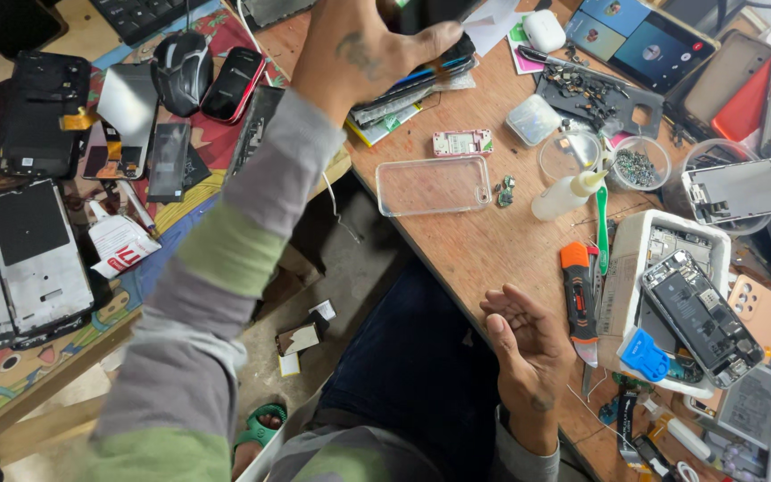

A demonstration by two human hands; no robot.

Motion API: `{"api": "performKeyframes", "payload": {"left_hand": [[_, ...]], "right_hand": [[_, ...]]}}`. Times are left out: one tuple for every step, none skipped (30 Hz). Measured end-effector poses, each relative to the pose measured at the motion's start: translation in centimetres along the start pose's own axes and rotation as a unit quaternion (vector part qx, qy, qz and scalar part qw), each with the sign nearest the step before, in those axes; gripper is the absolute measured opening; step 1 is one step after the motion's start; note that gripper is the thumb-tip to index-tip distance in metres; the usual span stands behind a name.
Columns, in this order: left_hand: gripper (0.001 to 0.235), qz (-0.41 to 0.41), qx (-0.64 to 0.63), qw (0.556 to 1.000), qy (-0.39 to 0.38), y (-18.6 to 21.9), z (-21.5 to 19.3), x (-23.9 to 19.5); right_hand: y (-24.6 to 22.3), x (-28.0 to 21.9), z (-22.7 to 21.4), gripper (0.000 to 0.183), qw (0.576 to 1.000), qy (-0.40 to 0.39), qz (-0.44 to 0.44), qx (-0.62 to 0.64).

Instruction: The person uses a utility knife to pry open a smartphone and separate the screen from the chassis. They then use a screwdriver to remove screws from the internal frame and disconnect a ribbon cable. The separated screen is set aside while the person continues to work on the phone's internal components.

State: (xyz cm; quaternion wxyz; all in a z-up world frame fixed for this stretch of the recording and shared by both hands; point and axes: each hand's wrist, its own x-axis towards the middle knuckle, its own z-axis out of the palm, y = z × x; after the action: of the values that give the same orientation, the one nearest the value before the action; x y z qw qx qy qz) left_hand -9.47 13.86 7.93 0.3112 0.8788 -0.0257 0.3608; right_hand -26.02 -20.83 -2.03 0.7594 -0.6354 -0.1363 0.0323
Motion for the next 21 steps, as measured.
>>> {"api": "performKeyframes", "payload": {"left_hand": [[0.056,-0.078,-0.109,0.99,-0.051,1.1,-0.6,-0.7],[0.056,-0.152,-0.217,0.959,-0.102,2.3,-0.9,-1.9],[0.058,-0.161,-0.297,0.934,-0.117,3.6,-1.0,-3.3],[0.061,-0.17,-0.376,0.901,-0.132,4.8,-0.8,-4.7],[0.064,-0.178,-0.451,0.862,-0.146,5.7,-0.6,-5.9],[0.065,-0.207,-0.485,0.838,-0.139,6.4,-0.4,-7.3],[0.066,-0.237,-0.518,0.812,-0.131,7.1,0.2,-8.8],[0.067,-0.266,-0.549,0.783,-0.124,7.7,0.9,-10.1],[0.069,-0.251,-0.582,0.764,-0.12,8.2,1.7,-11.3],[0.071,-0.234,-0.616,0.743,-0.118,8.8,2.7,-12.3],[0.073,-0.218,-0.649,0.72,-0.115,9.3,3.6,-13.3],[0.072,-0.237,-0.674,0.692,-0.105,10.0,4.5,-14.4],[0.072,-0.255,-0.698,0.662,-0.095,10.8,5.4,-15.6],[0.071,-0.272,-0.72,0.633,-0.083,11.6,6.2,-16.5],[0.072,-0.279,-0.73,0.62,-0.072,12.5,7.0,-17.3],[0.072,-0.285,-0.739,0.608,-0.06,13.4,7.7,-18.0],[0.072,-0.291,-0.748,0.595,-0.048,14.0,8.2,-18.5],[0.071,-0.299,-0.715,0.631,-0.038,14.3,8.4,-19.0],[0.071,-0.305,-0.681,0.665,-0.028,14.5,8.5,-19.4],[0.071,-0.312,-0.645,0.698,-0.019,14.7,8.6,-19.7],[0.068,-0.305,-0.684,0.663,-0.017,14.3,8.4,-19.8]], "right_hand": [[-0.1,0.1,0.1,0.04,1.0,-0.001,-0.002,-0.006],[-0.3,0.3,0.2,0.04,1.0,-0.001,-0.006,-0.012],[-0.4,0.4,0.3,0.039,1.0,-0.001,-0.009,-0.018],[-0.5,0.4,0.4,0.039,1.0,0.0,-0.01,-0.02],[-0.7,0.5,0.6,0.039,1.0,0.0,-0.012,-0.021],[-0.8,0.4,0.7,0.038,1.0,0.001,-0.011,-0.024],[-0.9,0.3,0.7,0.038,1.0,0.005,-0.006,-0.027],[-1.0,0.3,0.8,0.038,0.999,0.01,-0.001,-0.031],[-1.2,0.3,0.8,0.038,0.999,0.015,0.005,-0.035],[-1.3,0.3,0.8,0.038,0.999,0.024,0.011,-0.041],[-1.5,0.2,0.8,0.038,0.998,0.034,0.018,-0.047],[-1.7,0.2,0.8,0.039,0.997,0.042,0.024,-0.054],[-1.9,0.1,0.8,0.041,0.996,0.051,0.052,-0.051],[-2.2,0.0,0.7,0.044,0.994,0.059,0.079,-0.047],[-2.3,-0.1,0.7,0.047,0.991,0.067,0.105,-0.042],[-2.2,-0.1,1.0,0.051,0.994,0.061,0.095,0.003],[-2.1,-0.1,1.2,0.055,0.994,0.056,0.084,0.049],[-1.9,-0.2,1.3,0.059,0.992,0.051,0.072,0.096],[-1.7,-0.2,1.2,0.059,0.992,0.068,0.046,0.099],[-1.5,-0.2,1.0,0.058,0.991,0.087,0.021,0.102],[-1.4,-0.3,0.5,0.058,0.989,0.106,-0.004,0.105]]}}
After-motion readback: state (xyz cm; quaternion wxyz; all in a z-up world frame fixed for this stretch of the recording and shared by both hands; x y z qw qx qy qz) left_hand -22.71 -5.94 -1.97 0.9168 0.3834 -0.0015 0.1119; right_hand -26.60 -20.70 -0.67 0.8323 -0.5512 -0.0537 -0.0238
